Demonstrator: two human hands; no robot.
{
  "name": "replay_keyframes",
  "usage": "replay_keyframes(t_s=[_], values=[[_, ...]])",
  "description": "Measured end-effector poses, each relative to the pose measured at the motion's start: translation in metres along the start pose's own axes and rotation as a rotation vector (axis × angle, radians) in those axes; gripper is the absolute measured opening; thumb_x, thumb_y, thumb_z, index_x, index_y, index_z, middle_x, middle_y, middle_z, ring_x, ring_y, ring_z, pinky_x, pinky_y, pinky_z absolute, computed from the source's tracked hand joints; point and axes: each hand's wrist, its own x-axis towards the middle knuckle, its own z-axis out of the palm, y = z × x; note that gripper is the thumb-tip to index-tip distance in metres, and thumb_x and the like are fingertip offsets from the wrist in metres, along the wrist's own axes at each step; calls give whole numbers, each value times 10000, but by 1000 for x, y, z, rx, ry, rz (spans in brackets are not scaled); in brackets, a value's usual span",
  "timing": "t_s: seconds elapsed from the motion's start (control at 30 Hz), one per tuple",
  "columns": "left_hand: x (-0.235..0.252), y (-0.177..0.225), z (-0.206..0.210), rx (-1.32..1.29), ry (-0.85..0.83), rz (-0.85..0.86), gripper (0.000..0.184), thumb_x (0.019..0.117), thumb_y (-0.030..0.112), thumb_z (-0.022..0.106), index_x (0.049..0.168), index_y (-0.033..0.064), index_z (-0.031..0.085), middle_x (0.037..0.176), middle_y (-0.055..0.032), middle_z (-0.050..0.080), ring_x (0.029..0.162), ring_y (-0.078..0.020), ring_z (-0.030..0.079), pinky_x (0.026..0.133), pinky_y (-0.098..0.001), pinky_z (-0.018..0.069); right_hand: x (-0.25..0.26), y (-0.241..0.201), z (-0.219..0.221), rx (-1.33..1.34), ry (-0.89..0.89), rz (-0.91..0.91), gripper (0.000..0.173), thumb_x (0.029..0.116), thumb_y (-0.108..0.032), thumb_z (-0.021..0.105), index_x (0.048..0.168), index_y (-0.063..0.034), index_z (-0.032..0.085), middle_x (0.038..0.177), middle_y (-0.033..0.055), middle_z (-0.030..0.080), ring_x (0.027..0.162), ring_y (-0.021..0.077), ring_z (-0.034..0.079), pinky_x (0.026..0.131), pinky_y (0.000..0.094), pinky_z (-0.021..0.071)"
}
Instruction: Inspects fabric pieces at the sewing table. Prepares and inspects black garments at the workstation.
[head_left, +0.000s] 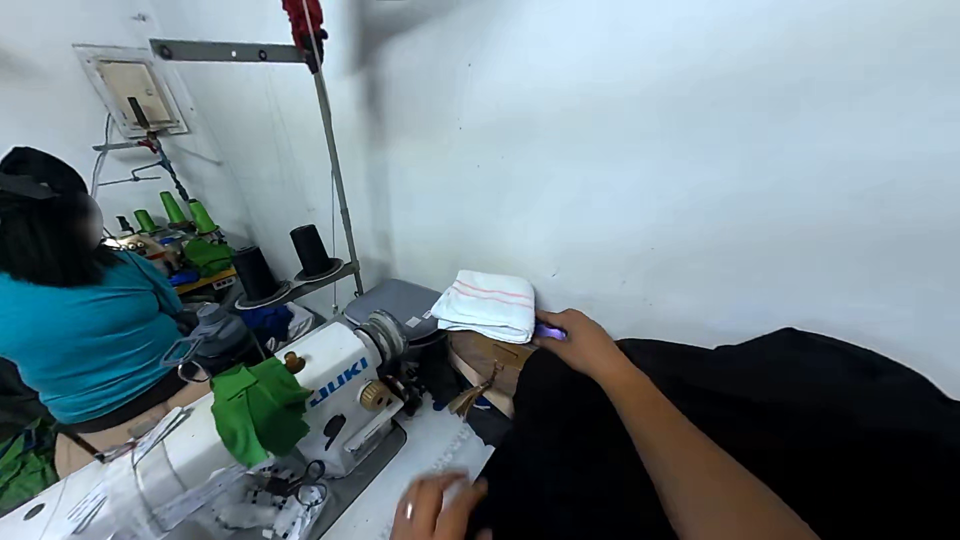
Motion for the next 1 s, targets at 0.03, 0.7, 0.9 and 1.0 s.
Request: replay_keyframes(t_s=[0.03,0.7,0.9,1.0], values=[[41,-5,5,91,8,49,453,929,273,693,1363,147,655,1432,-123,600,1317,-299,575,1078,-492,493,13,24,9,2,35,-54,472,996,-104,671,1446,-13,562,1345,278,601,1287,421,550,1108,561,401],[282,-50,69,199,-393,-90,534,973,186,644,1497,234,552,1513,-183,527,1324,-413,552,1055,-598,466,31,60,27,234,-31,79,340,1105,-210,465,1341,-39,640,1199,221,689,1096,375,672,989,583,498],[276,-5,43,179,-370,-401,434,1110,210,421,1517,57,438,1199,-260,675,1129,-414,666,994,-572,499,34,22,35,-276,-18,-45,330,991,-19,602,1319,-51,623,1284,216,641,1149,436,645,941,599,520],[275,-9,47,134,-293,-464,410,1122,261,391,1421,-9,470,1129,-262,679,1082,-407,678,954,-563,521,41,21,41,-371,-76,-110,401,1026,-15,521,1419,-74,579,1428,185,570,1176,415,641,975,573,522]])
